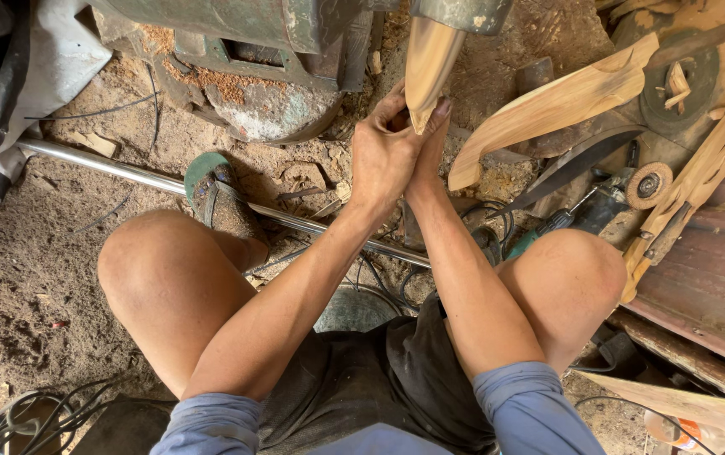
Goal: The person sits on the floor and uses a grinding machine to shape a thin wooden stick. They hold the stick with both hands and repeatedly press it against the spinning wheel to smooth and round its edges. The person occasionally pauses to inspect the stick before continuing the grinding process.
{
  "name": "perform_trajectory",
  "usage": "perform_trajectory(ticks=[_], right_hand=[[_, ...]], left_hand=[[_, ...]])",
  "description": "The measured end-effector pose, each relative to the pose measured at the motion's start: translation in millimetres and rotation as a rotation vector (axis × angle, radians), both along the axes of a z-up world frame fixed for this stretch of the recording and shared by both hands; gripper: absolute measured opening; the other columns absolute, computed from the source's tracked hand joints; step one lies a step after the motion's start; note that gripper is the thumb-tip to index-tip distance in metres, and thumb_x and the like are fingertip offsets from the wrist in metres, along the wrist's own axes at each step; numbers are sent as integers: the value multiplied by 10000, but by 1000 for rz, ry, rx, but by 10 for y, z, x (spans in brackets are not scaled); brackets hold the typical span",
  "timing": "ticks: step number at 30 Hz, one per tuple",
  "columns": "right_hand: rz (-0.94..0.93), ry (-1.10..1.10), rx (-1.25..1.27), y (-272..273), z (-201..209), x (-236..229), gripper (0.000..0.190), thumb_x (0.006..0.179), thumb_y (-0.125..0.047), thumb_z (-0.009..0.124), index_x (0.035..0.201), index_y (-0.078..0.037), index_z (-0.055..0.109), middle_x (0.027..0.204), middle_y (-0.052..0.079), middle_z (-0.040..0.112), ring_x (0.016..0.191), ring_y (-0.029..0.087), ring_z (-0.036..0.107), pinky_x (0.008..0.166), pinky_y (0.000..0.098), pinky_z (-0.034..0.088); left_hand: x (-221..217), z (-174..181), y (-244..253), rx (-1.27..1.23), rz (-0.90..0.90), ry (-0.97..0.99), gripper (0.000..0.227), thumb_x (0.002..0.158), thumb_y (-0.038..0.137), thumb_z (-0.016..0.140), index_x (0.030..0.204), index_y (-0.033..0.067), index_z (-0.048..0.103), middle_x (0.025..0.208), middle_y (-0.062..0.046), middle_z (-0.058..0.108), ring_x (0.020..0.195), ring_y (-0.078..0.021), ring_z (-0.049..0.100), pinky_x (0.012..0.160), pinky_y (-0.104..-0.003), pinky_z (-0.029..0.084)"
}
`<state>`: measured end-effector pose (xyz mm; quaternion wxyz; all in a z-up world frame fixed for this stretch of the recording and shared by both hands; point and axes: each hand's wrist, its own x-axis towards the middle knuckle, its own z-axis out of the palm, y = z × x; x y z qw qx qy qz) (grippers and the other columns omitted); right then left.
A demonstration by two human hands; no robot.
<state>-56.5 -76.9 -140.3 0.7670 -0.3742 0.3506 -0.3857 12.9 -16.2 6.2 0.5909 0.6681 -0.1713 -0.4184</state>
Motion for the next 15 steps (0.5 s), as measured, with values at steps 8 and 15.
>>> perform_trajectory(ticks=[8, 15], right_hand=[[33, -14, 58, 61, -1, -63, 729, 1000, -686, 338, 1413, -88, 399, 1194, 63, 498, 1056, 149, 599, 842, 326, 623], [145, -140, 125, 164, -126, -330, 862, 976, -776, 294, 1461, -79, 446, 1229, 74, 527, 1091, 174, 578, 894, 344, 606]], left_hand=[[-49, -59, 109, -163, 20, -62, 579, 850, 358, 804, 1244, -47, 680, 1474, -194, 578, 1187, -308, 704, 1000, -442, 584], [-183, 66, 260, -150, 2, -108, 563, 862, 342, 803, 1253, -45, 687, 1536, -238, 501, 1384, -353, 557, 1094, -472, 535]])
